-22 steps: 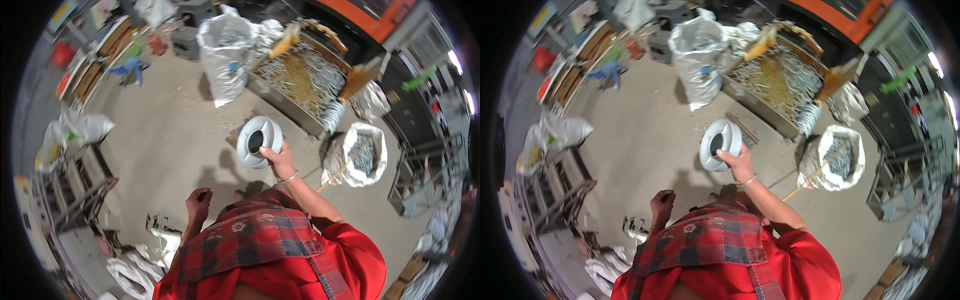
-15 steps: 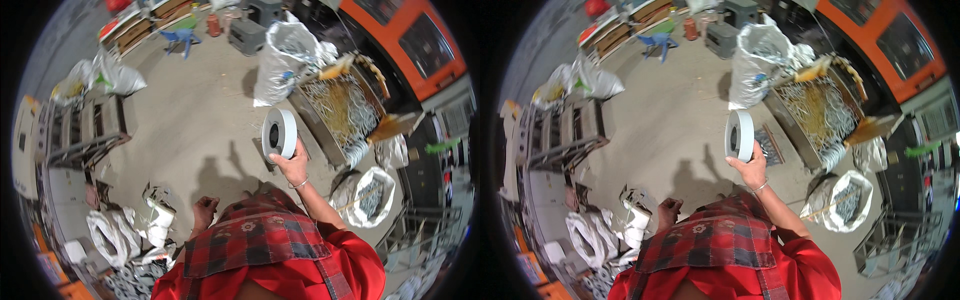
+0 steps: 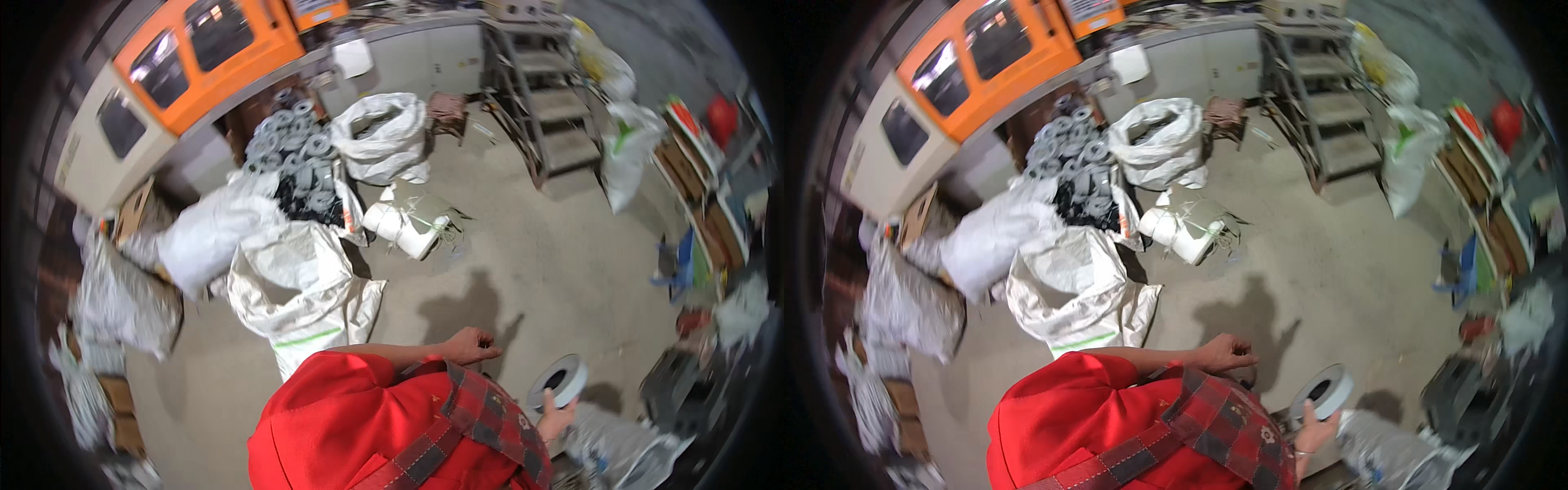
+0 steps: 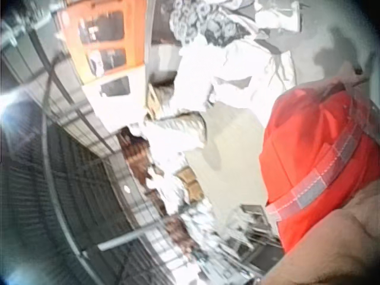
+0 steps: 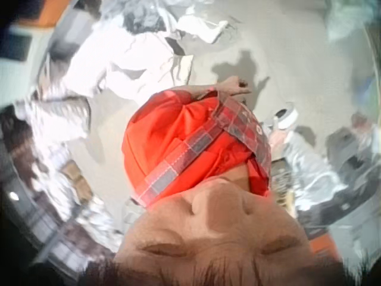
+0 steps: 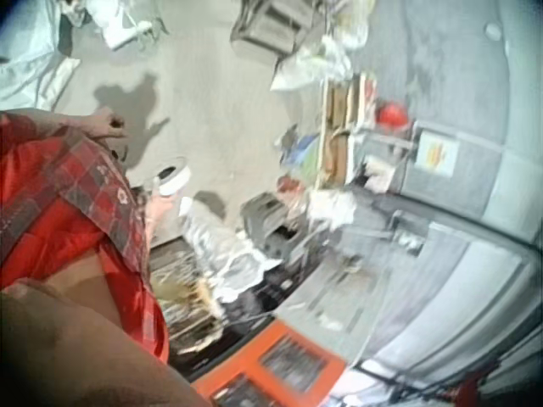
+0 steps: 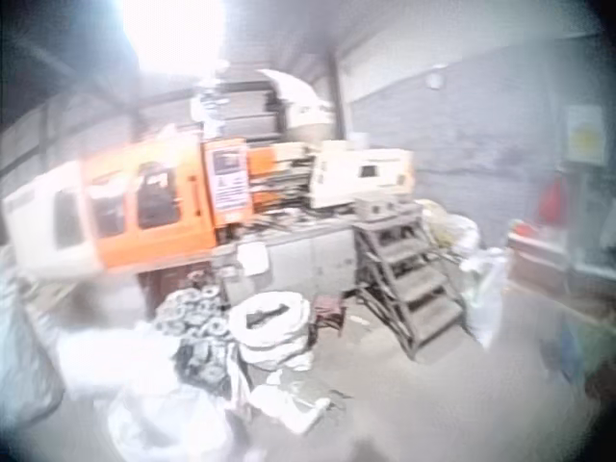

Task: The person sits on the floor and assembles gray plastic rings with black rubber inserts by hand. They pick up each ring, insert the rubber piece, and place the assembled unit into a white sack.

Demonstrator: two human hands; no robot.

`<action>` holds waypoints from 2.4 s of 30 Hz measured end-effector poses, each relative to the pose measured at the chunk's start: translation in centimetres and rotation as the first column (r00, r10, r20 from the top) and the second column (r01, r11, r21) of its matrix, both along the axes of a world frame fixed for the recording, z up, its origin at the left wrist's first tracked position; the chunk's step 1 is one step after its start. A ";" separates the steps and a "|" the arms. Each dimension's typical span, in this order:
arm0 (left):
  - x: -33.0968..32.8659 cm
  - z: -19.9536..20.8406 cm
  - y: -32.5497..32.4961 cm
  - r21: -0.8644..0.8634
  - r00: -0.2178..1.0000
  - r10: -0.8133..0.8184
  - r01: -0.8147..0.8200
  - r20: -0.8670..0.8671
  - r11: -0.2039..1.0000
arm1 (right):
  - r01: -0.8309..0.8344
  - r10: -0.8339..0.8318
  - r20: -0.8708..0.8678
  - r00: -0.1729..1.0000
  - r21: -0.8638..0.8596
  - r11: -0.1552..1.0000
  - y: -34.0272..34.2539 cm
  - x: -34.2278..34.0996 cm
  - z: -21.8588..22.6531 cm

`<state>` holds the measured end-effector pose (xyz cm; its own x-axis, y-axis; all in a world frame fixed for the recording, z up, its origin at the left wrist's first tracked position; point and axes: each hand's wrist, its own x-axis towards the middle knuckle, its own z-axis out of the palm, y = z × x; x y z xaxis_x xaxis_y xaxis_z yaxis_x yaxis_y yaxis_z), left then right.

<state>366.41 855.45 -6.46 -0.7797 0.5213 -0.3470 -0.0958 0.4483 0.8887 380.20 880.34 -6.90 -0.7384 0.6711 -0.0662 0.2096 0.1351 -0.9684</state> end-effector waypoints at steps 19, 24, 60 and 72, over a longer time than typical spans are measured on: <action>-5.3 -0.9 -15.2 0.372 0.407 0.392 -0.913 0.825 0.165 | -0.747 0.982 0.160 -0.103 0.639 -0.183 -19.5 -27.1 0.2; -10.8 -5.8 -26.3 0.330 0.274 0.675 -0.943 0.685 0.048 | -0.862 0.914 0.385 -0.128 0.412 -0.294 -25.8 -35.5 -7.1; -39.3 -16.3 -51.9 -0.352 -0.827 0.477 -0.559 0.297 -0.750 | 0.043 -0.116 0.786 -0.607 -0.113 -0.993 -83.9 -86.0 -14.7; -36.6 -52.1 -54.6 -0.581 -0.272 0.702 -0.776 0.659 0.245 | 0.247 0.023 0.708 -0.706 0.276 -0.929 -91.4 -86.6 -34.0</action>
